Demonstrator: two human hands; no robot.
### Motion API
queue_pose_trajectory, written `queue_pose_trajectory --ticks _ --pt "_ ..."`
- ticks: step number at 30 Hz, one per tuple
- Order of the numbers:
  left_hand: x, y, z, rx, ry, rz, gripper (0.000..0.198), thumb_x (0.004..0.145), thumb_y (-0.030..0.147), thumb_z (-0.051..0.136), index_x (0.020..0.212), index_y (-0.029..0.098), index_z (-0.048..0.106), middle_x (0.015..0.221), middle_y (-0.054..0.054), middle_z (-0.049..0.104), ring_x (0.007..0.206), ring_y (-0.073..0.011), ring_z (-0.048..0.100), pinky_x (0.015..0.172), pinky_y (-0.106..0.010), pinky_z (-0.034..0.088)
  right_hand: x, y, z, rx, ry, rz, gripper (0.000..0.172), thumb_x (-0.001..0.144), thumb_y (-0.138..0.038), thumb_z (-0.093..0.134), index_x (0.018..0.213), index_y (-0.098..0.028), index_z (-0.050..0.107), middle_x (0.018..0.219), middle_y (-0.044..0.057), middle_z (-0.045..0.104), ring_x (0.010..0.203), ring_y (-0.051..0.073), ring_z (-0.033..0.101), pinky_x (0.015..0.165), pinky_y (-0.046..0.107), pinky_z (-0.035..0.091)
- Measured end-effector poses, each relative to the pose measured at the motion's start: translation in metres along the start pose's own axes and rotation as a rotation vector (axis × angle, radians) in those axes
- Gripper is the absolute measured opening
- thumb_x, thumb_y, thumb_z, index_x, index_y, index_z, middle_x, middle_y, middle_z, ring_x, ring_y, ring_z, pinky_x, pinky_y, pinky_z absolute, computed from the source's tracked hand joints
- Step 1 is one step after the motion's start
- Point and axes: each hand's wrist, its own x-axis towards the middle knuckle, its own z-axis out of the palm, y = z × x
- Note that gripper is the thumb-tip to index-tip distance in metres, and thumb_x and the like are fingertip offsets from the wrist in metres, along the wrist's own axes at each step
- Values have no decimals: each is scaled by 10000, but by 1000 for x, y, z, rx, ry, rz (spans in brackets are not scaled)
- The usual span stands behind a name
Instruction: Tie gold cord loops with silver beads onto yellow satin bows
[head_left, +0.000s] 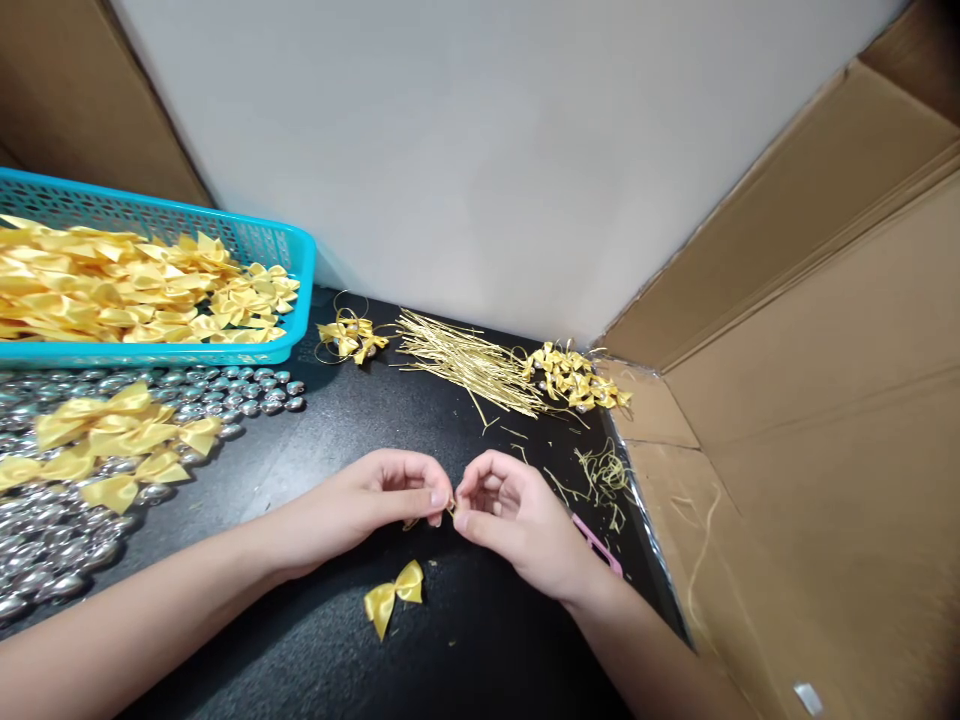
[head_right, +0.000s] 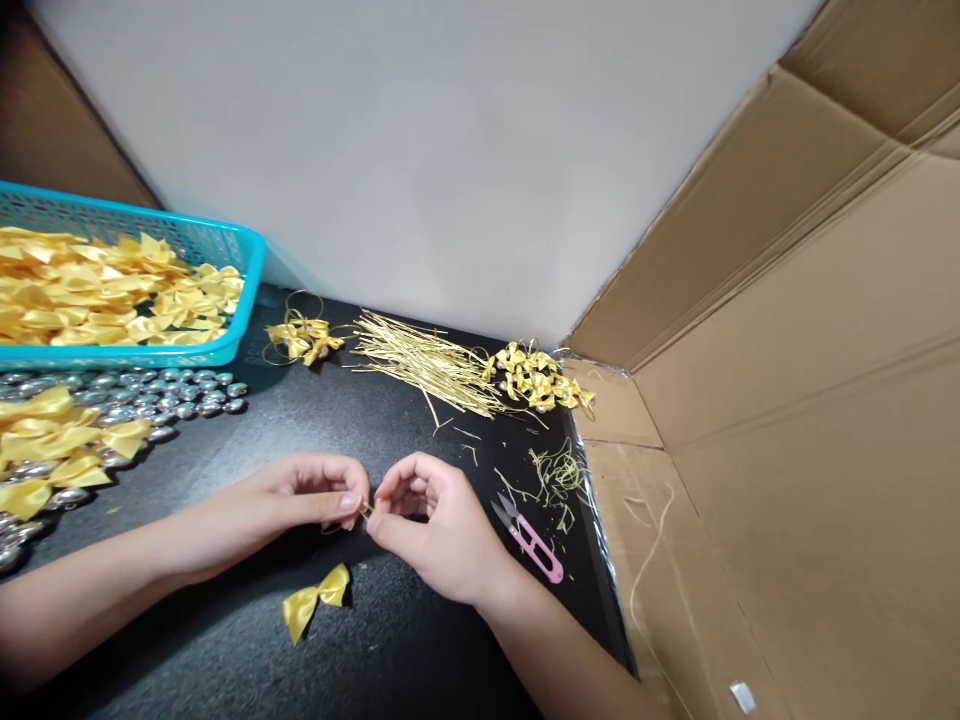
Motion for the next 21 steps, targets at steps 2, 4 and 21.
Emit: queue_pose_trajectory --ticks 2,4,21 --pt "0 0 2 -4 13 -1 282 786 426 677 667 183 600 645 43 532 642 -137 413 630 -257 300 0 1 1 -63 4 -33 236 654 -171 765 754 -201 554 745 -33 598 694 124 573 716 284 479" --pt "0 1 5 -1 34 1 295 779 446 676 670 185 593 644 46 514 643 -139 398 629 -259 297 -1 2 3 -123 19 -73 182 673 -139 699 757 -201 550 737 -32 587 696 126 560 717 286 476" --pt "3 -5 9 38 162 50 305 788 474 650 700 187 599 638 40 510 606 -133 380 594 -252 309 0 7 8 -209 178 -201 193 676 -137 632 762 -222 482 713 -34 583 673 133 549 680 285 473"
